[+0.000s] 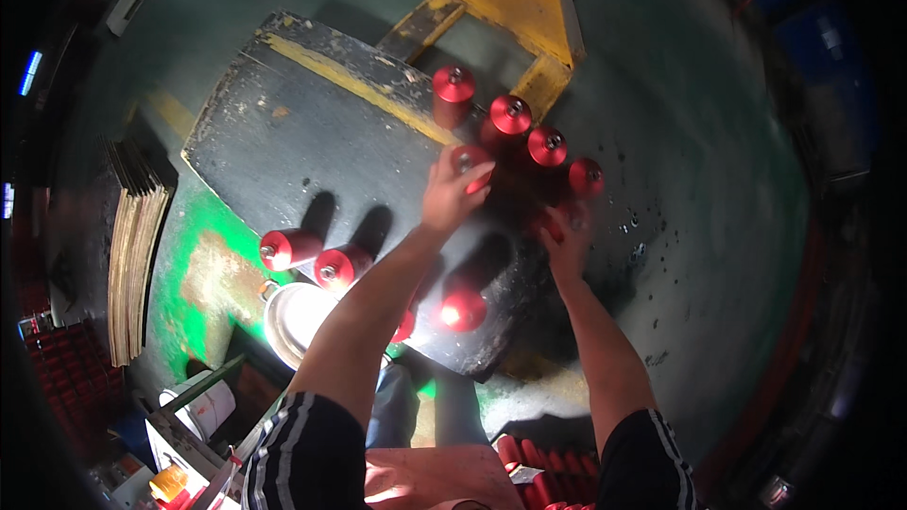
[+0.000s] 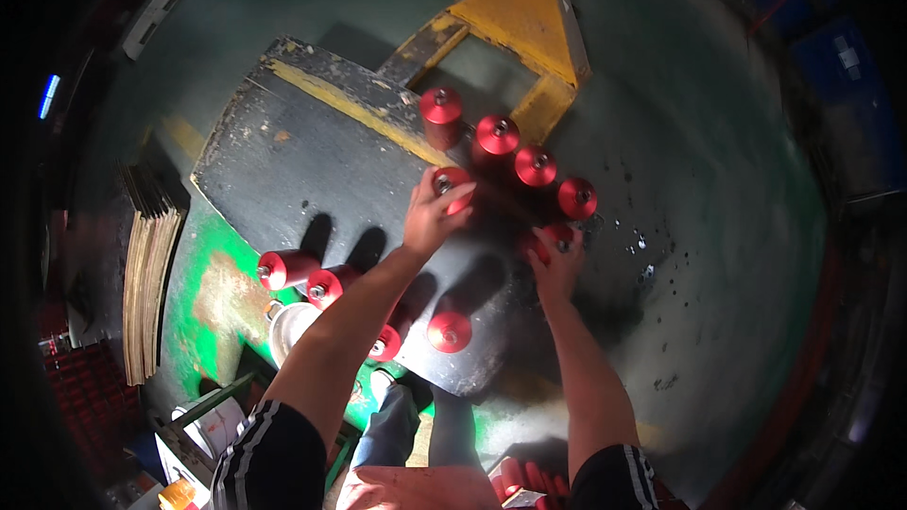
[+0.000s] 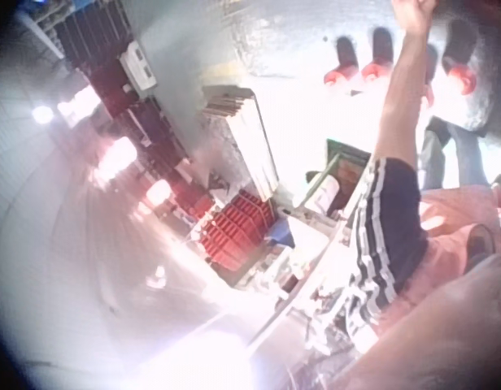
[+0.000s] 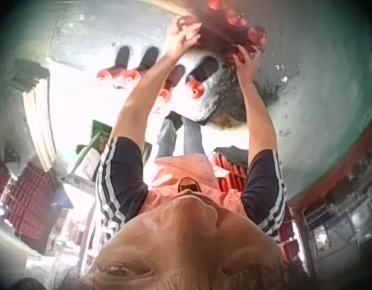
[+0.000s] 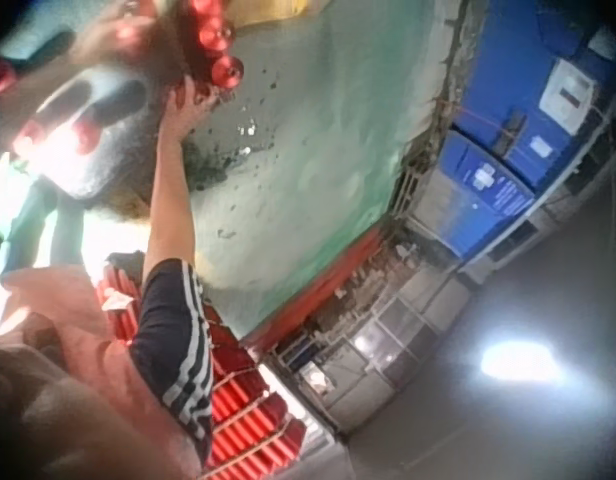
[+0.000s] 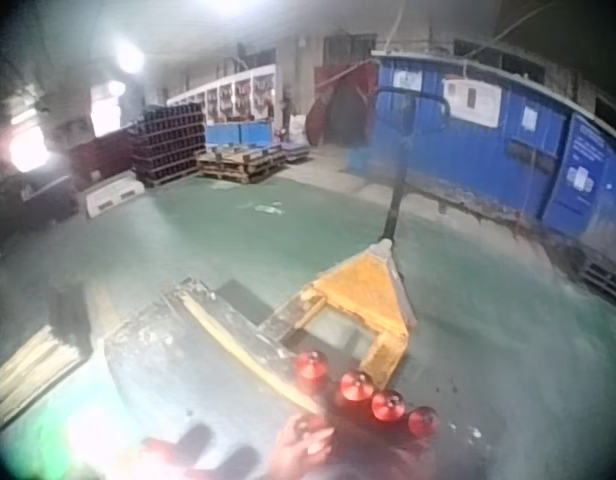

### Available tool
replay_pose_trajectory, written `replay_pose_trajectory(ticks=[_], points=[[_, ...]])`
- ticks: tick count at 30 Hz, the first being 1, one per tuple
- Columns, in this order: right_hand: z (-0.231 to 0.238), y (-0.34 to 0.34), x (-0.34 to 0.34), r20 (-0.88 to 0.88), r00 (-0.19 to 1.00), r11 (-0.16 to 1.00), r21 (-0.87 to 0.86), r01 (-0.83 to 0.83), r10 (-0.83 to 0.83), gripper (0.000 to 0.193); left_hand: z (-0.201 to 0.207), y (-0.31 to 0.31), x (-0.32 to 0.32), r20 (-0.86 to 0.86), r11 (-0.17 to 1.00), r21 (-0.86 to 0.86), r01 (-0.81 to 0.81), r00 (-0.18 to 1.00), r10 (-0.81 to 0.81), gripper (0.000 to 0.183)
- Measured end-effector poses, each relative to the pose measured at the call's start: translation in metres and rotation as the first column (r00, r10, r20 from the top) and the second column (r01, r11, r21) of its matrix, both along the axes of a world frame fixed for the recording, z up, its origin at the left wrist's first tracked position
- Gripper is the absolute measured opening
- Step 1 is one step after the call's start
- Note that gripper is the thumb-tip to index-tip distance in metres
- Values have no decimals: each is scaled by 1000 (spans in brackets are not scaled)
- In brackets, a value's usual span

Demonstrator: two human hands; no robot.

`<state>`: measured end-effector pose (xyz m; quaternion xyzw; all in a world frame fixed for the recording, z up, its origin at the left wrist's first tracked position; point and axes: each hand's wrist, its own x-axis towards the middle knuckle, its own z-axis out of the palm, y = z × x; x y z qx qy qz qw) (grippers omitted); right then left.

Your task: The person repeatedly picks up red cylindrical objects from a pallet and places them onto a conveyor belt. They handle the cylinders one at a time or in pairs, moving them from a stacked arrangement to the belt for processing.

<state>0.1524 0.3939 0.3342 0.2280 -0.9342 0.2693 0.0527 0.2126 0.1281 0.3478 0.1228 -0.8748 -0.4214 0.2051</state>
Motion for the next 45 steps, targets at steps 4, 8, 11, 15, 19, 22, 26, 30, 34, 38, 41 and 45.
replay_pose_trajectory(ticks=[4,8,11,15,19,22,26,30,34,38,41,45], points=[[53,10,13,82,995,980,-193,-38,55,55,81,-49,107,-152,991,73,-108,981,118,49],[127,-9,43,257,945,895,-440,-74,204,55,160,-101,230,-221,988,24,-151,963,153,44],[150,-47,81,393,791,748,-653,-119,469,51,183,-127,316,-35,986,-26,-165,986,165,40],[160,-129,162,563,353,613,-789,-43,748,55,195,-152,415,65,989,1,-147,987,146,47],[127,-193,250,572,-97,580,-810,92,815,56,171,-163,504,208,939,258,-229,962,178,41],[79,-213,308,591,-366,681,-704,202,719,54,156,-172,549,296,741,590,-321,940,172,46],[64,-249,378,627,-501,731,-682,16,596,45,63,-165,634,346,253,870,-424,888,302,43],[55,-274,427,748,-150,557,-597,-578,647,35,39,-141,645,240,-260,955,-142,885,399,40],[36,-288,441,647,-102,376,-556,-741,755,33,32,-118,635,346,-150,938,-312,824,450,37],[1,-292,459,641,-66,288,-432,-855,765,41,-33,-107,672,-58,-398,849,347,810,584,44],[-4,-300,478,725,9,360,-332,-872,689,36,-47,-108,684,-158,-405,788,463,789,594,50],[88,-322,466,583,58,266,-277,-923,811,19,-62,-99,691,-191,-433,718,545,752,631,56]])
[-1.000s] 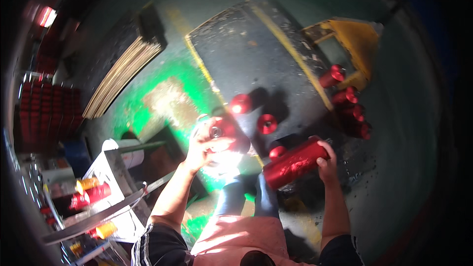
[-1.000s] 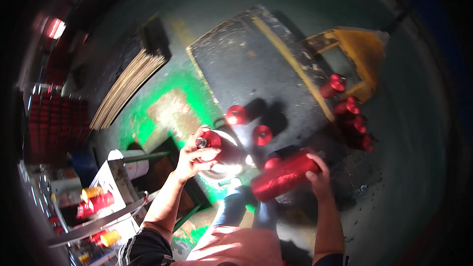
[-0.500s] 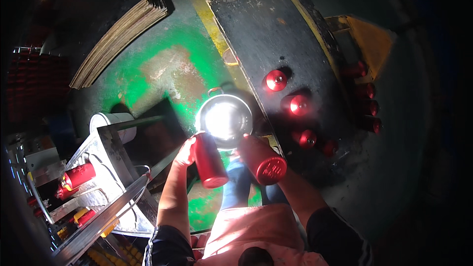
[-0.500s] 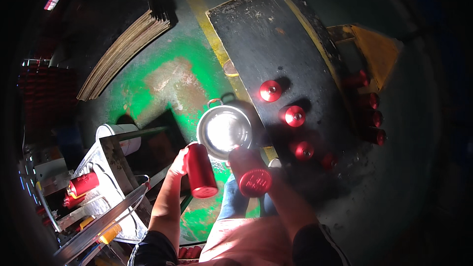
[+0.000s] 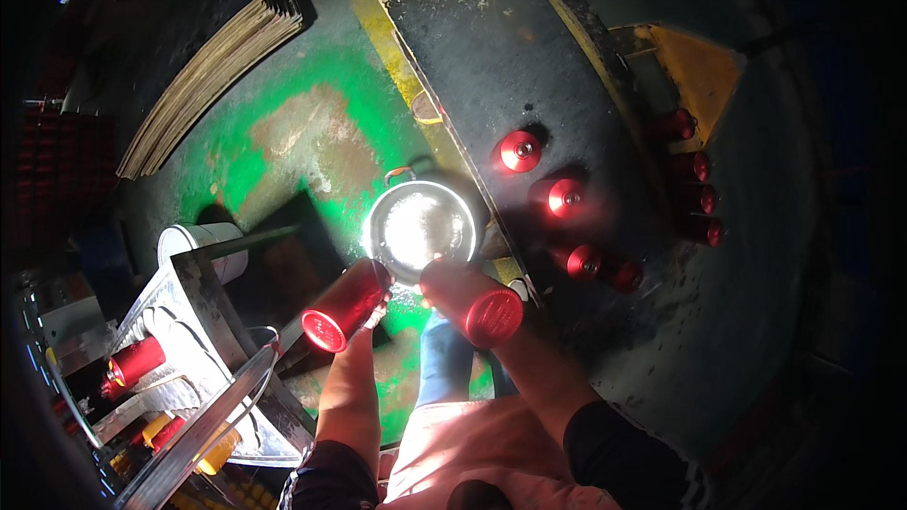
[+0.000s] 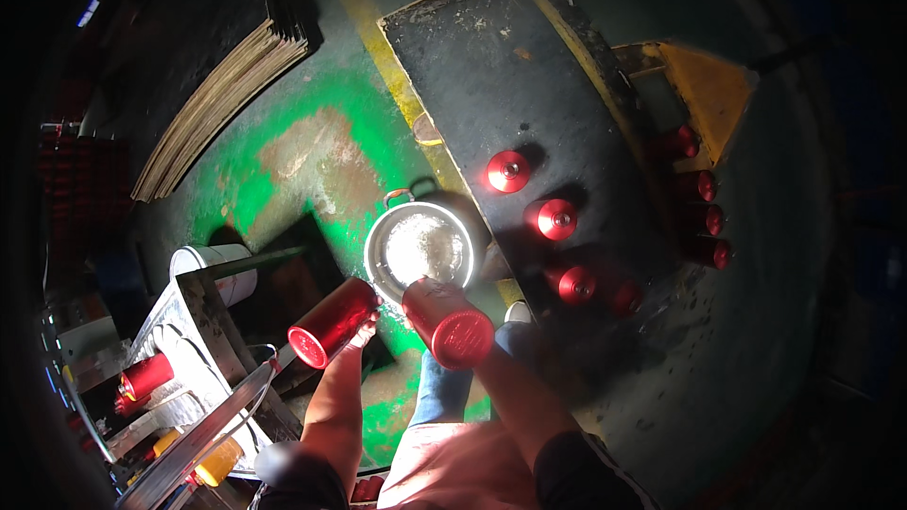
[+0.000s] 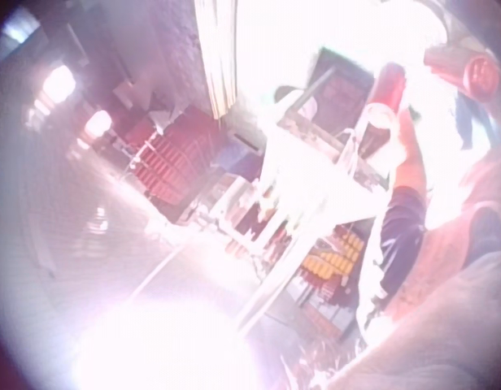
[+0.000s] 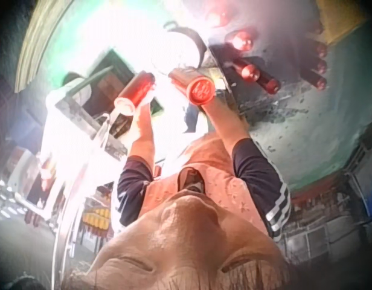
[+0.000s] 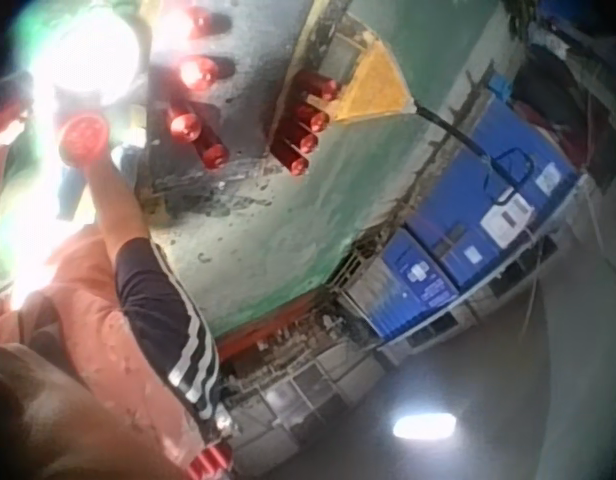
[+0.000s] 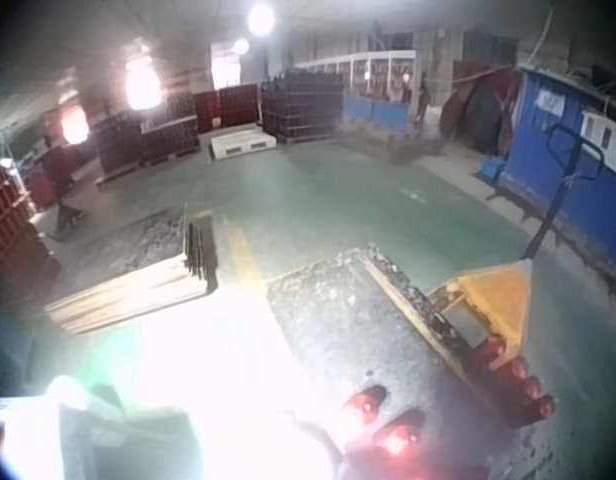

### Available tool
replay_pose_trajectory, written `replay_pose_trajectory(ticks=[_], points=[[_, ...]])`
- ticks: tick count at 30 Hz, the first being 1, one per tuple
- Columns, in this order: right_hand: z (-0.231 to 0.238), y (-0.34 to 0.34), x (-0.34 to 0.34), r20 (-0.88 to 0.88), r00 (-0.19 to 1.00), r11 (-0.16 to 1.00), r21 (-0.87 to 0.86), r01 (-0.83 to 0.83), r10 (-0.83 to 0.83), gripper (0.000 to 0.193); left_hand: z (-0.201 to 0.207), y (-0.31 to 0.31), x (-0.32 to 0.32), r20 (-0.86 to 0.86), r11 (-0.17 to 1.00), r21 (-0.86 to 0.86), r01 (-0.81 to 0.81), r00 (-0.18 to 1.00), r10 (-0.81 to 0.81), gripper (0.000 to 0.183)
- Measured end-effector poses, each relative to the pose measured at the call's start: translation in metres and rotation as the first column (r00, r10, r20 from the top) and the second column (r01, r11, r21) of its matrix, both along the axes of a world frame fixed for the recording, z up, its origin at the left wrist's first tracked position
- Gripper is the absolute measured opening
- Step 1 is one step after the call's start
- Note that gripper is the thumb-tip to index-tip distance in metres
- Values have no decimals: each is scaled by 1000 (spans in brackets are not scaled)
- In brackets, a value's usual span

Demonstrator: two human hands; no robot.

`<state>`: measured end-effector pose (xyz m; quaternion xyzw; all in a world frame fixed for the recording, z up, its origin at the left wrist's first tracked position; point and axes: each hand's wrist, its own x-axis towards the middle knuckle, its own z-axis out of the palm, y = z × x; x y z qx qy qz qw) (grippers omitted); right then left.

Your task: The person repeatedly picks up red cylindrical objects from a pallet and places them onto a conveyor belt. They handle the cylinders one at a time or in pairs, moving them from a stacked arrangement to the belt for processing.

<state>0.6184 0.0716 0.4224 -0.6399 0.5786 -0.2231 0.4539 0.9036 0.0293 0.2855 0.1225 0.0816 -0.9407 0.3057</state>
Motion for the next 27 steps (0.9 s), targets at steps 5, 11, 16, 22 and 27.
replay_pose_trajectory(ticks=[5,11,16,22,27], points=[[-25,8,12,-255,966,998,-63,16,-32,17,5,3,-11,-37,998,61,-2,999,4,59],[31,2,-11,-298,949,988,138,-63,102,23,8,9,-16,-71,994,108,4,998,3,63],[17,45,-53,71,991,988,119,102,-111,38,34,1,-40,-70,991,118,58,996,-50,64],[30,200,-230,876,-256,838,470,277,-408,59,72,-81,-124,266,861,-392,325,936,-232,77],[64,324,-341,778,-244,97,363,927,-578,66,207,-79,-331,527,726,-642,246,830,185,74]])
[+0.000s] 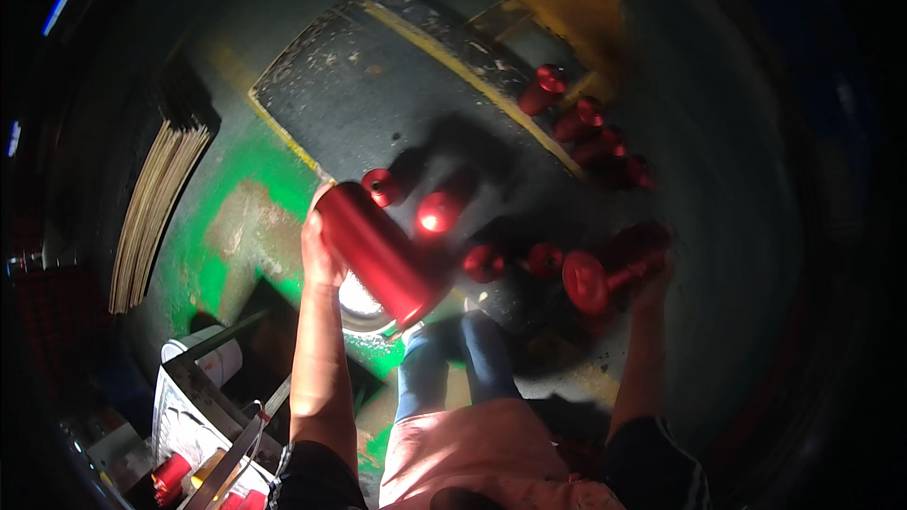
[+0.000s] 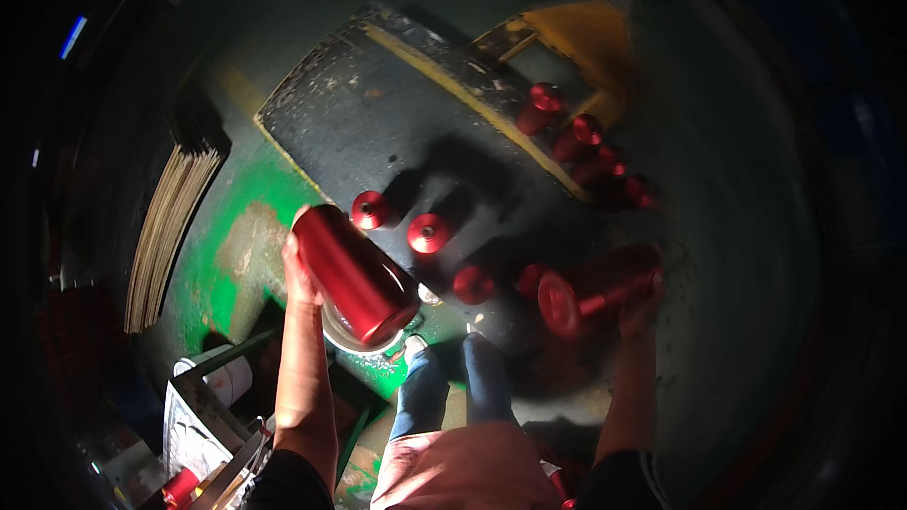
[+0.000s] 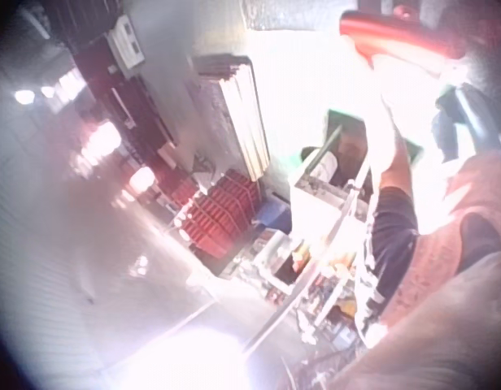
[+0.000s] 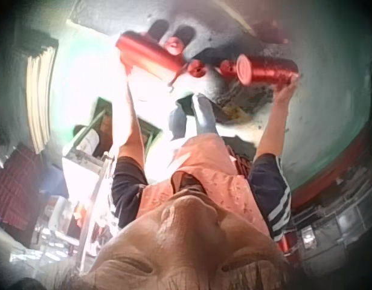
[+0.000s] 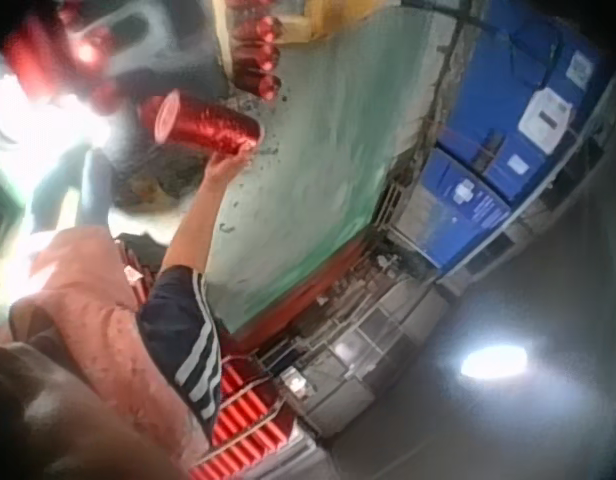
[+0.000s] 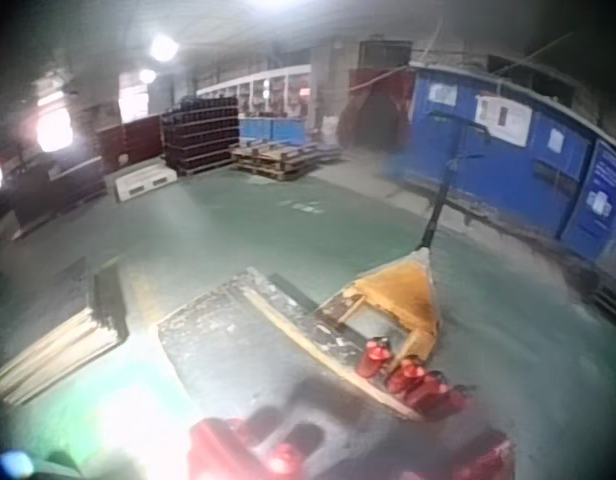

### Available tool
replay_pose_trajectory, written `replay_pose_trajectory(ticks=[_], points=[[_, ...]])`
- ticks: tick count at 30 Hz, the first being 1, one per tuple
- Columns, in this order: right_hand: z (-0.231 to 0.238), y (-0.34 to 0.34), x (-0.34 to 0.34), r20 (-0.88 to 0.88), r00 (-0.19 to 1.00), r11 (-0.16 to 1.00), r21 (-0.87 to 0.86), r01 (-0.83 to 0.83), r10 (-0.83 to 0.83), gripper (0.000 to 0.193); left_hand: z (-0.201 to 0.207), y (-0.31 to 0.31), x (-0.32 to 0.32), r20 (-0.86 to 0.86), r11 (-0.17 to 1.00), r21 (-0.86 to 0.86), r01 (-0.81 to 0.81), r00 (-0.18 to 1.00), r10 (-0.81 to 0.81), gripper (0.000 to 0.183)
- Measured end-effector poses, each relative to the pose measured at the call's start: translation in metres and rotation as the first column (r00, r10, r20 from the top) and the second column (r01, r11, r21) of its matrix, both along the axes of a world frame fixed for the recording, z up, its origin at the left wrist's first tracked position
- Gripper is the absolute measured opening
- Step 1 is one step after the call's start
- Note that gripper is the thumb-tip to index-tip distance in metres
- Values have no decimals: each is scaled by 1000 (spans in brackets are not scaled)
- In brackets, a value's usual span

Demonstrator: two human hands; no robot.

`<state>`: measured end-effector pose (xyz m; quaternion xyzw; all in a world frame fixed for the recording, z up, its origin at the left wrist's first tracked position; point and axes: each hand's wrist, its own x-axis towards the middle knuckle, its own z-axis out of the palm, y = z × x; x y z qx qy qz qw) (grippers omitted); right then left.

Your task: The person repeatedly picks up red cylindrical objects from a pallet and places them onto a conveyor belt. They handle the cylinders one at a time or in pairs, moving them from a stacked arrangement to the belt for processing.

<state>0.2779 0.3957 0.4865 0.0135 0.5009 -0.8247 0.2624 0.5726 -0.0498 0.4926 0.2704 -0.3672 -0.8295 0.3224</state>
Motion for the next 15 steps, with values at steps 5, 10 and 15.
replay_pose_trajectory(ticks=[5,10,15], points=[[-24,16,-26,-685,727,712,534,456,47,59,-6,49,-148,327,800,-562,210,945,-19,43],[-100,-18,-22,-699,530,492,714,498,480,53,-99,114,-221,530,376,-809,451,836,139,45],[-141,-20,-11,-573,633,412,818,402,520,49,-162,139,-230,613,266,-780,566,776,146,49]])
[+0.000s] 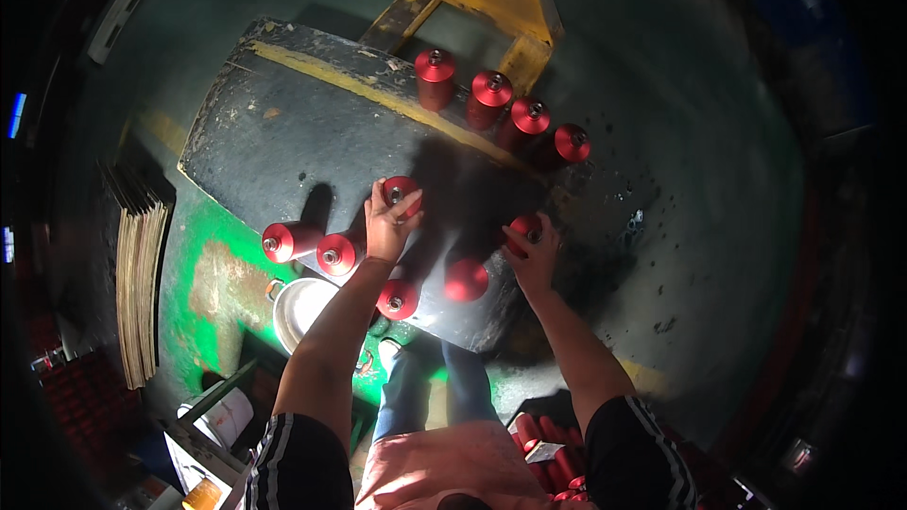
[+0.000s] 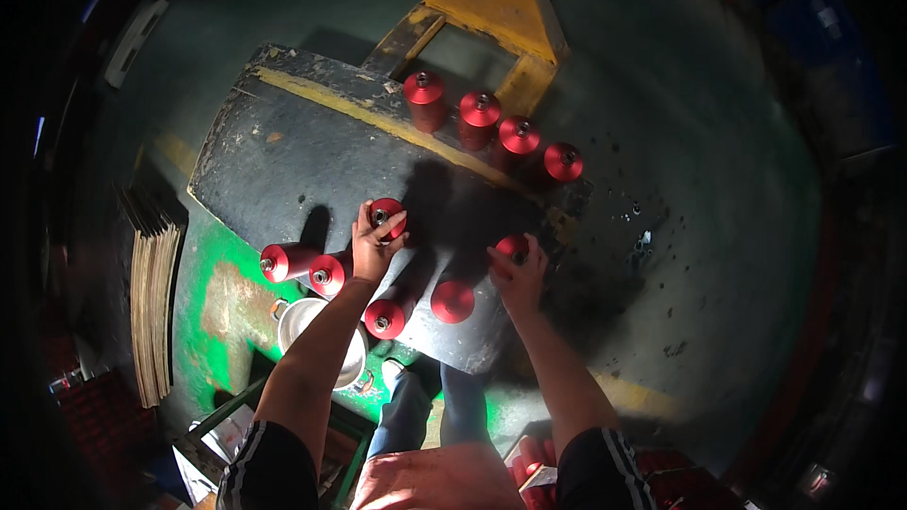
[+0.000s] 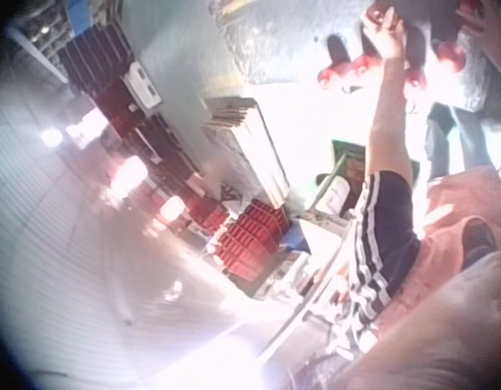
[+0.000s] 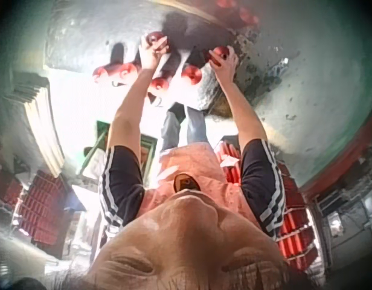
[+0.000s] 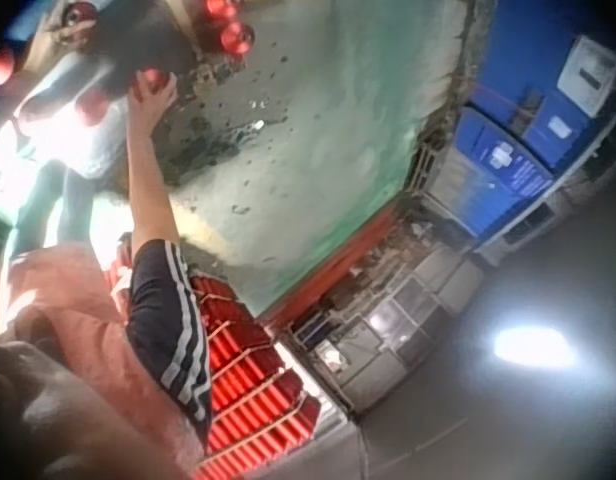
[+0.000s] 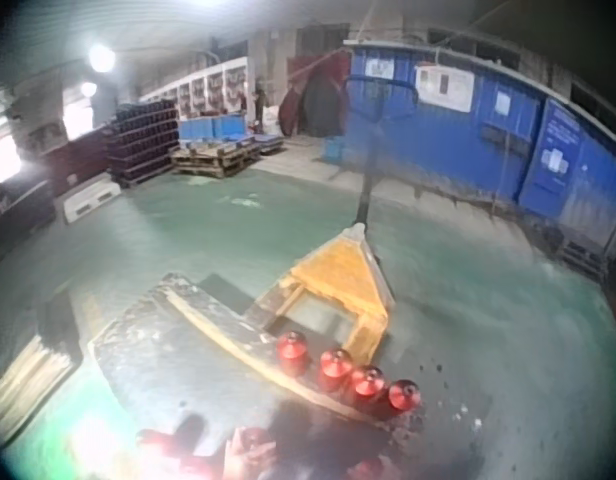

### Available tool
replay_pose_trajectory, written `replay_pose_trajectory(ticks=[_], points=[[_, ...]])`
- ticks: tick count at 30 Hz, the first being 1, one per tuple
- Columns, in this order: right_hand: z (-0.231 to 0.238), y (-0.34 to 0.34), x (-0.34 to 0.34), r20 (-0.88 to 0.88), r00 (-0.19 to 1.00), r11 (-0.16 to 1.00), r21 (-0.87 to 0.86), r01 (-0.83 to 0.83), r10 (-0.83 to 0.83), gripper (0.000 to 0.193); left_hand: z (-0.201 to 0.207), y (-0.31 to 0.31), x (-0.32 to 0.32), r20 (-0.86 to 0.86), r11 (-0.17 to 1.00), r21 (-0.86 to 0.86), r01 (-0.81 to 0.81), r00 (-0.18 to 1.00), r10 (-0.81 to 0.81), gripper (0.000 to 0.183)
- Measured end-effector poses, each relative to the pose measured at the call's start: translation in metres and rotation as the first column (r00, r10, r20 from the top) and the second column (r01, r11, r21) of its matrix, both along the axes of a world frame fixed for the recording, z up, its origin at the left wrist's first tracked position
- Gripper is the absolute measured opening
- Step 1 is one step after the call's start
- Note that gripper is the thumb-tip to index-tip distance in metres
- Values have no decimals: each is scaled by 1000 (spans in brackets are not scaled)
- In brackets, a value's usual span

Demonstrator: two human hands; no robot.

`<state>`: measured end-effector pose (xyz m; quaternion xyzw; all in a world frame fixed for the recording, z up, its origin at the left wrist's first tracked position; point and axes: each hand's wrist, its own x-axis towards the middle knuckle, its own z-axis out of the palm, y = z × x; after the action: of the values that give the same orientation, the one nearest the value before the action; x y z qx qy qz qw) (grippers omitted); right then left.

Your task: The person repeatedly picks up red cylindrical objects from a pallet and places them onto a conveyor belt. They handle the cylinders one at a time or in pairs, moving them from a stacked arrangement to the belt for processing.

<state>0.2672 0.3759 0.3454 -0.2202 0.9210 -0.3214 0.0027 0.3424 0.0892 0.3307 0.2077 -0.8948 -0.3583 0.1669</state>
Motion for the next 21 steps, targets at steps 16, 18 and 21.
replay_pose_trajectory(ticks=[16,18,21], points=[[5,9,-186,-133,990,984,163,65,-43,60,31,24,-221,69,941,-140,307,952,-300,62],[-10,-1,-193,-89,991,985,134,112,-101,58,13,31,-255,234,938,-147,314,932,-276,63],[-25,-2,-195,-66,991,989,90,119,-113,58,-11,32,-278,309,924,-158,348,906,-289,65]])
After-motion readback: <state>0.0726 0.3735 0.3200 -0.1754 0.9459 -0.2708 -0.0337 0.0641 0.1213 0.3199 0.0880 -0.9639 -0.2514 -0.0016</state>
